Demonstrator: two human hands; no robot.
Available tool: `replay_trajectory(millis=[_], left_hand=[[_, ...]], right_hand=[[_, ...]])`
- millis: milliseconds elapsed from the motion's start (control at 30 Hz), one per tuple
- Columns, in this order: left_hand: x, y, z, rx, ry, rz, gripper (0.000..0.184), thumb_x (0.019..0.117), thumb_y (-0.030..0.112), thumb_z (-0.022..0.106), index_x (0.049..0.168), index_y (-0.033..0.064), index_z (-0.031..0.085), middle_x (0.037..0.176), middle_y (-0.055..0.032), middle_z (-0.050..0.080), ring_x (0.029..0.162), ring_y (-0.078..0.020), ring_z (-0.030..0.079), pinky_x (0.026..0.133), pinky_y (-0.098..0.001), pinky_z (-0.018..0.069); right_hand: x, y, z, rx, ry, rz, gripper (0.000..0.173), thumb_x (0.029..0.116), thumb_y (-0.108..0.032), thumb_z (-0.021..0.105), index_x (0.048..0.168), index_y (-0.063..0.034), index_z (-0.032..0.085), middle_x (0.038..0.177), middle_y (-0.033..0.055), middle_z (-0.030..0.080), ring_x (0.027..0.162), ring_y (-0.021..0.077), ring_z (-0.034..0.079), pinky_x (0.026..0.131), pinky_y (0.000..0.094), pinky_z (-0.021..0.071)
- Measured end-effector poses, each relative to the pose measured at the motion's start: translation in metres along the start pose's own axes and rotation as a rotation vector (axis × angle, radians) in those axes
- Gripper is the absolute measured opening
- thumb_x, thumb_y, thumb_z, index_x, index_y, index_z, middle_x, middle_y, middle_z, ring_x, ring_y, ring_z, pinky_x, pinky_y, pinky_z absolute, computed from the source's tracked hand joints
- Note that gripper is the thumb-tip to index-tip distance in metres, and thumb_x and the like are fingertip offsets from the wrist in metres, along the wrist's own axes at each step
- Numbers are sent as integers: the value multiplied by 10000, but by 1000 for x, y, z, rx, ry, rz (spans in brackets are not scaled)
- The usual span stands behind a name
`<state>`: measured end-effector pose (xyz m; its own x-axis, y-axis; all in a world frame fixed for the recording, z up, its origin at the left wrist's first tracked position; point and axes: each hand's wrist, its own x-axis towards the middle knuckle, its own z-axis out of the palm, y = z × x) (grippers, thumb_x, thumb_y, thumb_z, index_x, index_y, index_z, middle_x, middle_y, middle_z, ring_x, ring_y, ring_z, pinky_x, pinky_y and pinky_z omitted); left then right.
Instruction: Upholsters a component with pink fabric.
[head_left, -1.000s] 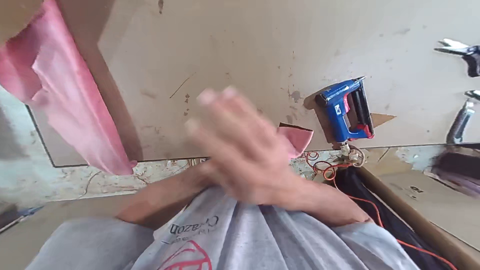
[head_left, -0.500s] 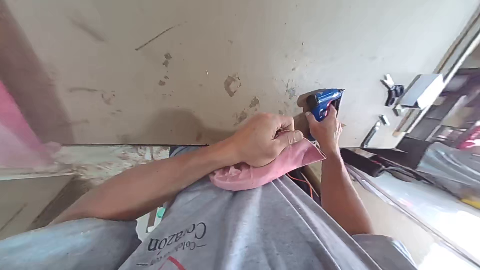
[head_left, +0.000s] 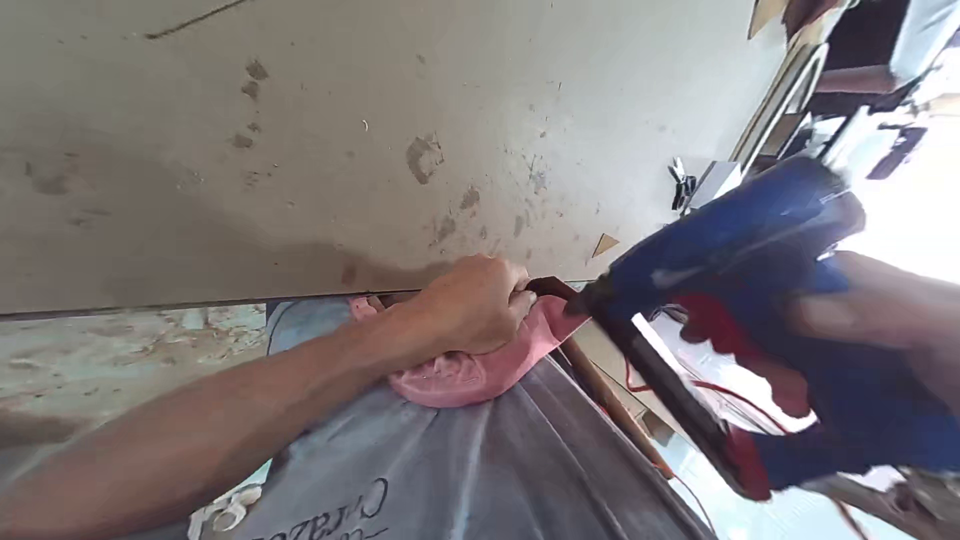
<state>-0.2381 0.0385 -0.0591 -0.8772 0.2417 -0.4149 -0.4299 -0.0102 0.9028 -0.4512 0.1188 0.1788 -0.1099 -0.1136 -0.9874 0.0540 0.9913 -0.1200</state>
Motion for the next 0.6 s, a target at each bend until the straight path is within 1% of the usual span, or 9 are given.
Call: replay_trajectory(millis=[67,133,233,333,400,467,500,533,600], left_hand=[[0,-2,0,-5,6,22,308,1074,373,459,970,168,663,761,14,605,722,-140,609,643,-418,501],[0,-2,-3,-12,-1,29,288,1068,369,467,973,166,649,772,2,610,741,-162,622,650,-441,507],[-1,-3,-4,-5,2,39,250,1053,363,503,981,166,639,775,-9,606,755,-186,625,654,-454,500],[2,-5,-2,-4,15,86,247,1039,367,523,971,161,639,780,-12,614,764,-191,635,659,-462,507],[3,-8,1,1,25,134,246,1035,360,524,962,152,634,776,-8,613,761,-184,635,656,-446,508],[-2,-6,-3,-4,23,163,234,1036,310,534,951,123,645,773,-26,618,764,-196,640,657,-438,506],[-6,-5,-6,-14,20,169,218,1031,287,559,963,103,654,790,-43,629,781,-208,646,672,-443,509],[-9,-4,-8,-21,21,171,200,1020,274,588,984,94,666,816,-55,648,803,-216,657,693,-449,519],[-11,-1,-9,-30,24,158,188,1016,267,607,990,90,664,835,-63,653,815,-219,655,710,-450,519]], right_hand=[[8,-13,17,-44,-149,35,301,964,-472,586,919,-197,700,679,15,656,516,84,638,458,265,570],[23,-18,24,-62,-248,26,305,984,-475,568,918,-204,690,659,-3,646,502,68,630,449,255,567],[37,-31,31,-89,-246,131,306,949,-480,568,869,-204,673,631,13,636,480,90,634,432,276,568],[44,-39,29,-141,-296,194,298,943,-481,558,872,-211,663,638,14,632,482,91,627,432,276,559],[45,-39,29,-137,-348,173,297,956,-487,570,903,-212,669,659,8,645,489,85,633,435,273,565],[48,-38,35,-71,-416,157,304,966,-492,587,958,-203,683,692,14,660,509,87,647,448,272,579],[51,-39,40,-46,-450,147,299,968,-483,588,978,-203,691,702,11,664,512,84,648,448,265,580],[54,-40,44,-38,-479,133,288,975,-469,580,986,-202,689,706,6,665,512,78,647,445,255,577],[54,-41,47,-55,-473,131,272,960,-449,568,948,-202,683,694,5,659,505,74,639,439,245,564]])
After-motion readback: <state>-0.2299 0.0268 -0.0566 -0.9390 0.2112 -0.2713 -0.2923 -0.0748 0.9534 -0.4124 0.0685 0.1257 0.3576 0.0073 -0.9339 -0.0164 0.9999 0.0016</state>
